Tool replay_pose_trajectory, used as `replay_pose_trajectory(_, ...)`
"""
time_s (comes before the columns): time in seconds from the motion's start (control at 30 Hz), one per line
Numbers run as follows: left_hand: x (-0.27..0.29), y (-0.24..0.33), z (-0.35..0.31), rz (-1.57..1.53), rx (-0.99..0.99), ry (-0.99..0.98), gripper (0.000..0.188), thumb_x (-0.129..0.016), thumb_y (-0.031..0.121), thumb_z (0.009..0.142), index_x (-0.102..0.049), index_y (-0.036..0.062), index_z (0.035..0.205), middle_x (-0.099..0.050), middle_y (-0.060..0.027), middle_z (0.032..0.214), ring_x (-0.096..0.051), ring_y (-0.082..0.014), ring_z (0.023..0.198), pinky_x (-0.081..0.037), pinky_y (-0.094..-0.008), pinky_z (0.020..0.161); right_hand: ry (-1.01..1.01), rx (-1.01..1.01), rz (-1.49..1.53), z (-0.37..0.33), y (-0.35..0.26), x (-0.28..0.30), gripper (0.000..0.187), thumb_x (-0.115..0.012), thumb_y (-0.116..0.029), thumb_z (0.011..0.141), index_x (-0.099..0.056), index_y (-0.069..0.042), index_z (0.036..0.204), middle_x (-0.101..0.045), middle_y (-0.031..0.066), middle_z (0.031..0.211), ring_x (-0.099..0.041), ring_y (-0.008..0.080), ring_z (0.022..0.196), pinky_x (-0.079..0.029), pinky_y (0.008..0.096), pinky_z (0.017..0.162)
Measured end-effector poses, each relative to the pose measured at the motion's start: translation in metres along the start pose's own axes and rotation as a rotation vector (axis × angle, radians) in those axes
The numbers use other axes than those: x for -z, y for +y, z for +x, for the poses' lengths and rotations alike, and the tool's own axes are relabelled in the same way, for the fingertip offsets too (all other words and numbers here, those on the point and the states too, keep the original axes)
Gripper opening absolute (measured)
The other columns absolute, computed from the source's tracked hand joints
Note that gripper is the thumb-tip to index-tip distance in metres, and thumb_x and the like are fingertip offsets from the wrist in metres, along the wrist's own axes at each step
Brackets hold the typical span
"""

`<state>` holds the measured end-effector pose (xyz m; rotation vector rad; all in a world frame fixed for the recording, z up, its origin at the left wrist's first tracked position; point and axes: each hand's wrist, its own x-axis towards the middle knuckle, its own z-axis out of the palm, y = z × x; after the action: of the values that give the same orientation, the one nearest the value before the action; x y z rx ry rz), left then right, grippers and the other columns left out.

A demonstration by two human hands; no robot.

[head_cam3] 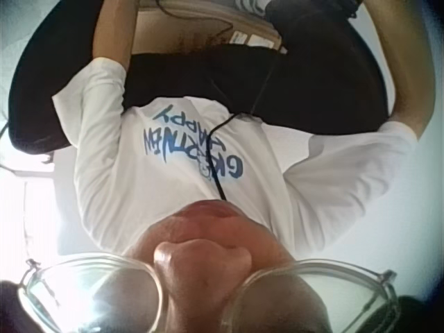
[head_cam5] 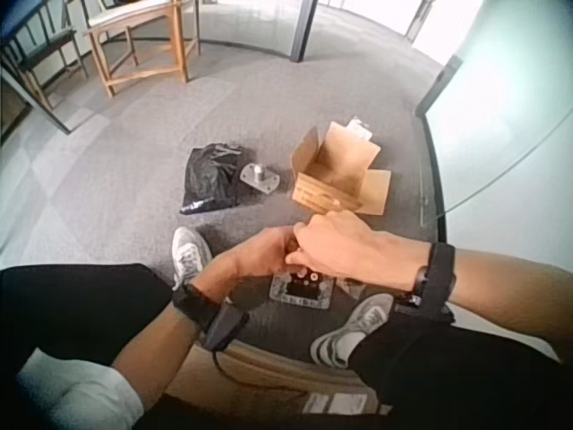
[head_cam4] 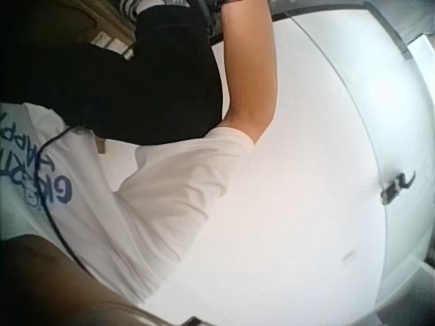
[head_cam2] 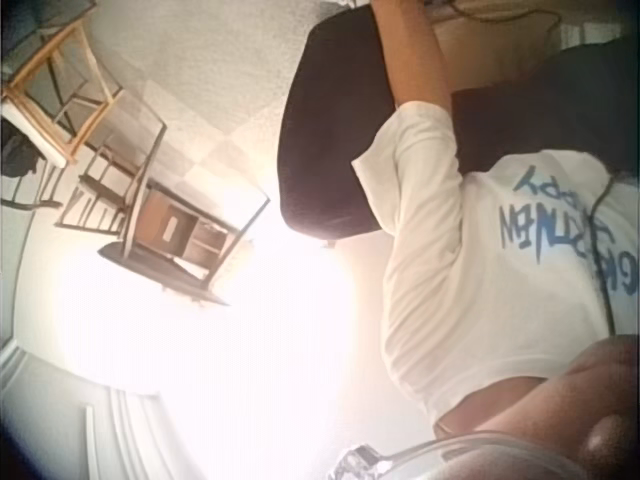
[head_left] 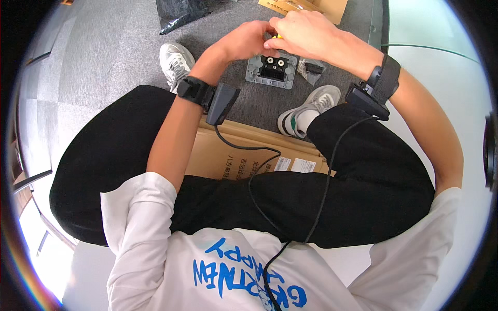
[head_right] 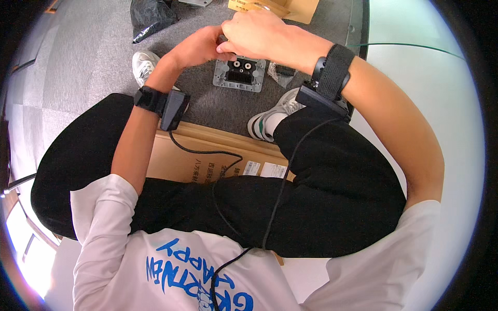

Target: The person unpacks a metal electrical box from a plastic bag and places it on the floor. They then use a screwdriver to tighten screws on the fixture, securing internal components.

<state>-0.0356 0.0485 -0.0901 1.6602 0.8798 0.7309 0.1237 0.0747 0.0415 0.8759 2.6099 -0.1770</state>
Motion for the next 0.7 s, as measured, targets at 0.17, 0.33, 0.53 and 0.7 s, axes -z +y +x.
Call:
replay_pose_trajectory(0.17, 0.003, -0.003, 0.006, -0.126, 0.065, -0.087, 0.034, -0.081, 0.001, 0.086, -0.065, -0.0006, 0.116, -0.073, -0.0032, 0.100, -0.066, -0.0122, 0.093, -0.055, -0.0316, 0.087, 0.123, -0.032, 0.102, -0.009, 0.002, -0.019, 0.025, -0.072, -0.025, 0.089, -0.074, -0.003, 0.102, -0.074, 0.0186, 0.086, -0.074, 0.0374, 0.081, -0.061, 0.0472, 0.069)
replay_pose_trajectory(0.33, 0.001, -0.022, 0.011, -0.031, 0.212, -0.023, 0.039, -0.076, 0.005, 0.084, -0.066, 0.0001, 0.121, -0.074, -0.0088, 0.104, -0.066, -0.0145, 0.087, -0.055, -0.0321, 0.077, 0.285, 0.070, 0.038, -0.034, -0.003, -0.039, 0.038, -0.072, -0.006, 0.080, -0.061, -0.009, 0.116, -0.062, 0.0155, 0.109, -0.069, 0.0349, 0.099, -0.060, 0.0449, 0.079)
replay_pose_trajectory(0.53, -0.048, -0.073, 0.020, -0.167, 0.452, 0.348, 0.042, -0.067, 0.004, 0.083, -0.071, 0.0045, 0.125, -0.076, -0.0128, 0.112, -0.072, -0.0202, 0.096, -0.057, -0.0327, 0.083, 0.391, 0.040, 0.014, -0.059, -0.011, -0.058, 0.044, -0.074, -0.003, 0.078, -0.061, -0.011, 0.119, -0.057, 0.0122, 0.113, -0.064, 0.0315, 0.106, -0.060, 0.0421, 0.085)
replay_pose_trajectory(0.7, -0.093, -0.098, -0.004, -0.025, 0.495, 0.628, 0.039, -0.060, 0.003, 0.082, -0.075, 0.0077, 0.118, -0.077, -0.0127, 0.109, -0.073, -0.0255, 0.104, -0.056, -0.0360, 0.091, 0.439, 0.095, 0.087, -0.069, 0.001, -0.066, 0.048, -0.073, 0.001, 0.077, -0.063, -0.012, 0.122, -0.056, 0.0094, 0.117, -0.060, 0.0300, 0.113, -0.059, 0.0406, 0.090)
